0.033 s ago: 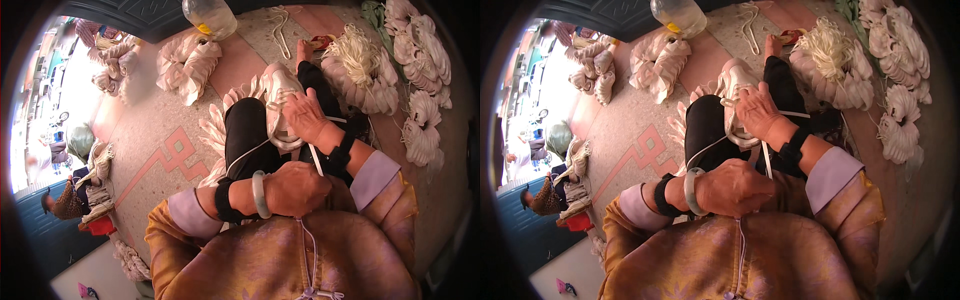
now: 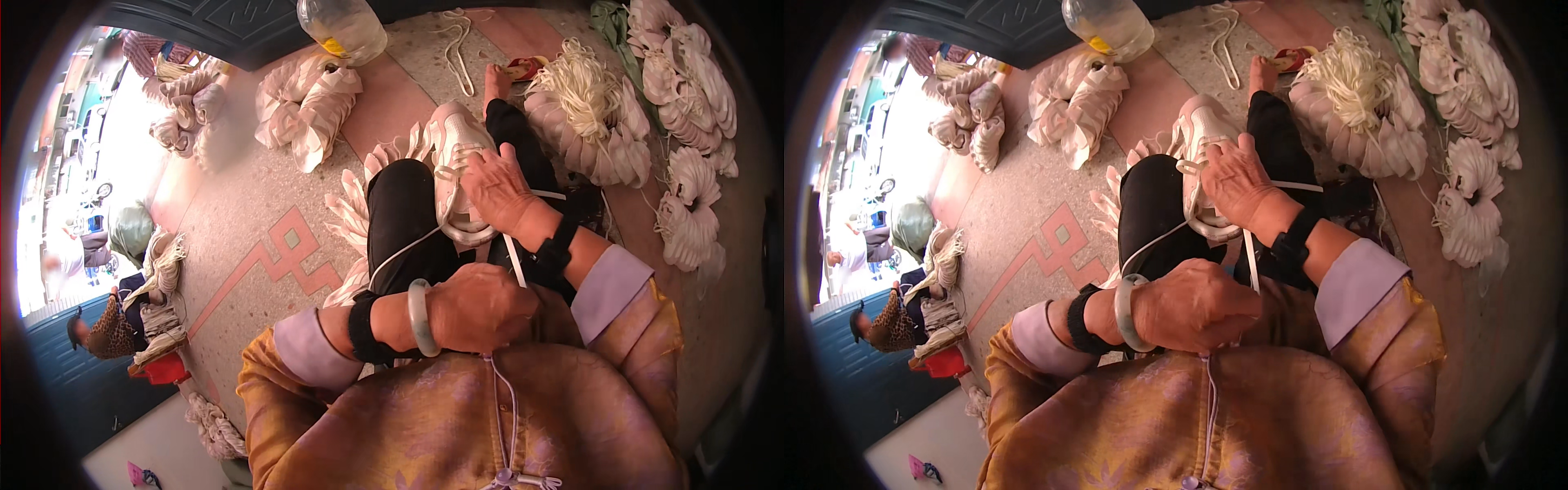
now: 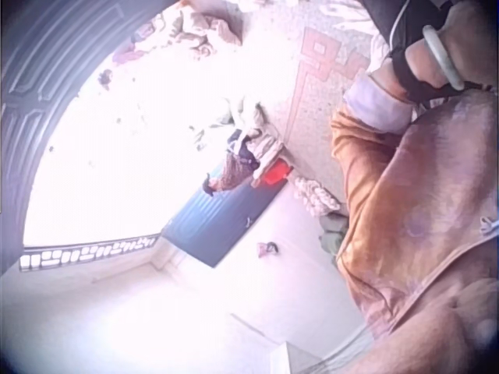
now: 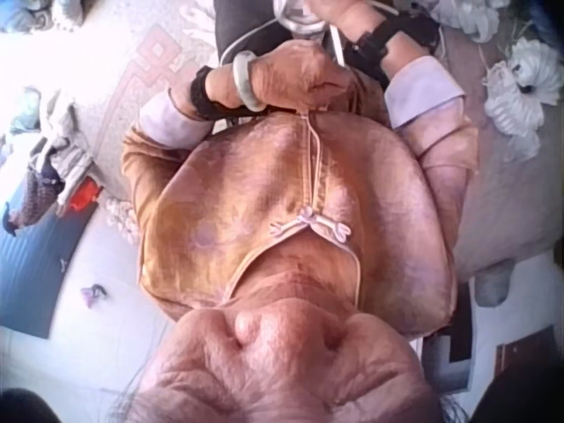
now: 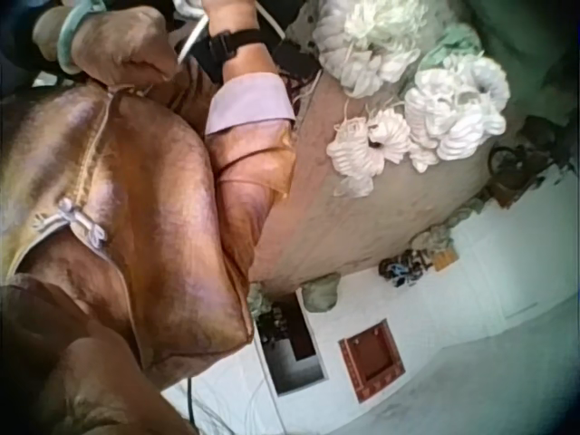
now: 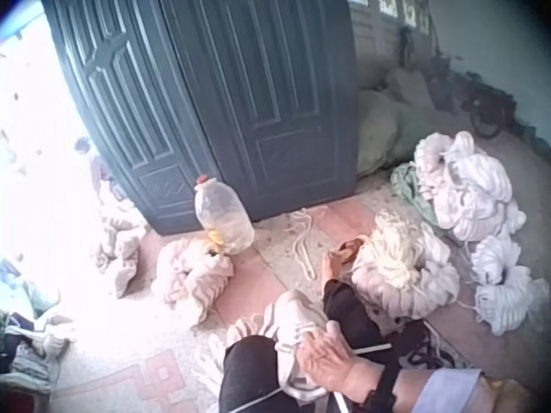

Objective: Lacing and grouping white athletic shoes.

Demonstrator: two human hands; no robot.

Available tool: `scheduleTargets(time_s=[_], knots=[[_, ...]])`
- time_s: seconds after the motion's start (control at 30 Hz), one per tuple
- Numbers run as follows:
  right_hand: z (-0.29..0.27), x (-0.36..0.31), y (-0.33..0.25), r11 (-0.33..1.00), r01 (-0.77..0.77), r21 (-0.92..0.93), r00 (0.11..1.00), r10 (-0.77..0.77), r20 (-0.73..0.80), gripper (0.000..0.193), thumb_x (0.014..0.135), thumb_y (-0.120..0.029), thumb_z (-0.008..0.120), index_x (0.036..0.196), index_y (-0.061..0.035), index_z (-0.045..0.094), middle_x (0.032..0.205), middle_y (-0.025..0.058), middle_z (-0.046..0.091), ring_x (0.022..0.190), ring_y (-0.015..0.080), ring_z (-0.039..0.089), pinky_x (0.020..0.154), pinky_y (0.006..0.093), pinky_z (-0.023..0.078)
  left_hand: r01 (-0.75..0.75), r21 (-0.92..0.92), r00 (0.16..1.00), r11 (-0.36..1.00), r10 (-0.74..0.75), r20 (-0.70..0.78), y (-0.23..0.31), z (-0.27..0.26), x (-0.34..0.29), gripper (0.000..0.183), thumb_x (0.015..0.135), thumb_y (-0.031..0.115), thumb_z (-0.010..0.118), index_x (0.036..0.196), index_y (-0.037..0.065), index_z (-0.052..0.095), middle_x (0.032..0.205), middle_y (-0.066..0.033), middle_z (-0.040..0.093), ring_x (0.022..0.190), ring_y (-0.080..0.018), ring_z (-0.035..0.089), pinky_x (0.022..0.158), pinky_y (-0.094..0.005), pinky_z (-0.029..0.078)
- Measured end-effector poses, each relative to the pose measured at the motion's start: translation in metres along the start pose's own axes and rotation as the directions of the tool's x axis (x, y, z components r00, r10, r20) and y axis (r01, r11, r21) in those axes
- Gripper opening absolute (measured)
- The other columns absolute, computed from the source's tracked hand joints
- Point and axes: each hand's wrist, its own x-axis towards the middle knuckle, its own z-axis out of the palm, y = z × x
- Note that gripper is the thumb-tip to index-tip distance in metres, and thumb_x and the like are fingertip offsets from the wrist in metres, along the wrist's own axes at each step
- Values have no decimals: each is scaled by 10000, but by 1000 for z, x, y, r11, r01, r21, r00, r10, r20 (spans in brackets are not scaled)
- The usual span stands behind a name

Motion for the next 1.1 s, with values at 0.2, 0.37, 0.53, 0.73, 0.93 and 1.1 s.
scheduleTargets(time_s=[0.2, 0.37, 0.53, 0.73, 0.93, 1.1], knots=[[-7, 21, -9, 925, -41, 377, 978, 114, -175, 149, 725, -97, 514, 865, -51, 533, 739, 124, 577, 737, 286, 580, 693, 416, 381, 44, -56, 994, 997, -50, -100, -10, -3, -23, 8, 771, 55, 585, 769, 47, 585, 600, -127, 557, 558, -316, 570, 482, -374, 431], [-24, 33, 21, 533, -86, 842, 993, 111, 32, 212, 760, -94, 514, 956, -14, 536, 675, 99, 610, 595, 209, 595, 525, 330, 445, 177, -66, 979, 982, -182, -88, -9, -21, -47, 53, 792, 21, 582, 839, 10, 605, 596, -135, 559, 530, -286, 585, 481, -329, 447], [-108, 10, 67, 317, -308, 897, 950, 61, 305, 155, 789, -98, 528, 876, 17, 584, 573, 24, 556, 504, 74, 503, 458, 255, 409, 346, 92, 919, 934, -317, -237, -12, -45, -87, 37, 783, 5, 581, 812, 0, 604, 587, -132, 554, 515, -264, 583, 474, -309, 443], [-123, -65, 100, 848, -187, 496, 982, 170, 80, 136, 798, -128, 546, 800, 2, 584, 593, 152, 551, 513, 280, 535, 513, 350, 415, 533, 78, 784, 843, -457, -420, -15, -49, -108, 51, 774, 54, 551, 724, 57, 561, 591, -132, 532, 567, -320, 574, 485, -357, 437], [-69, -136, 102, 734, -422, 532, 902, 401, 163, 129, 812, -129, 549, 759, -11, 546, 635, 189, 512, 594, 347, 530, 530, 379, 400, 642, 635, 766, 430, -381, -518, -61, -42, -139, 48, 777, 36, 506, 730, 48, 503, 579, -125, 521, 563, -308, 565, 515, -390, 428], [11, -173, 83, 620, -453, 641, 864, 483, 143, 88, 823, -96, 542, 771, -27, 525, 659, 193, 537, 633, 374, 545, 530, 401, 412, 655, 615, 744, 438, -514, -427, -122, -3, -170, 98, 768, 71, 478, 790, 87, 572, 642, -120, 593, 616, -324, 603, 566, -421, 462]])
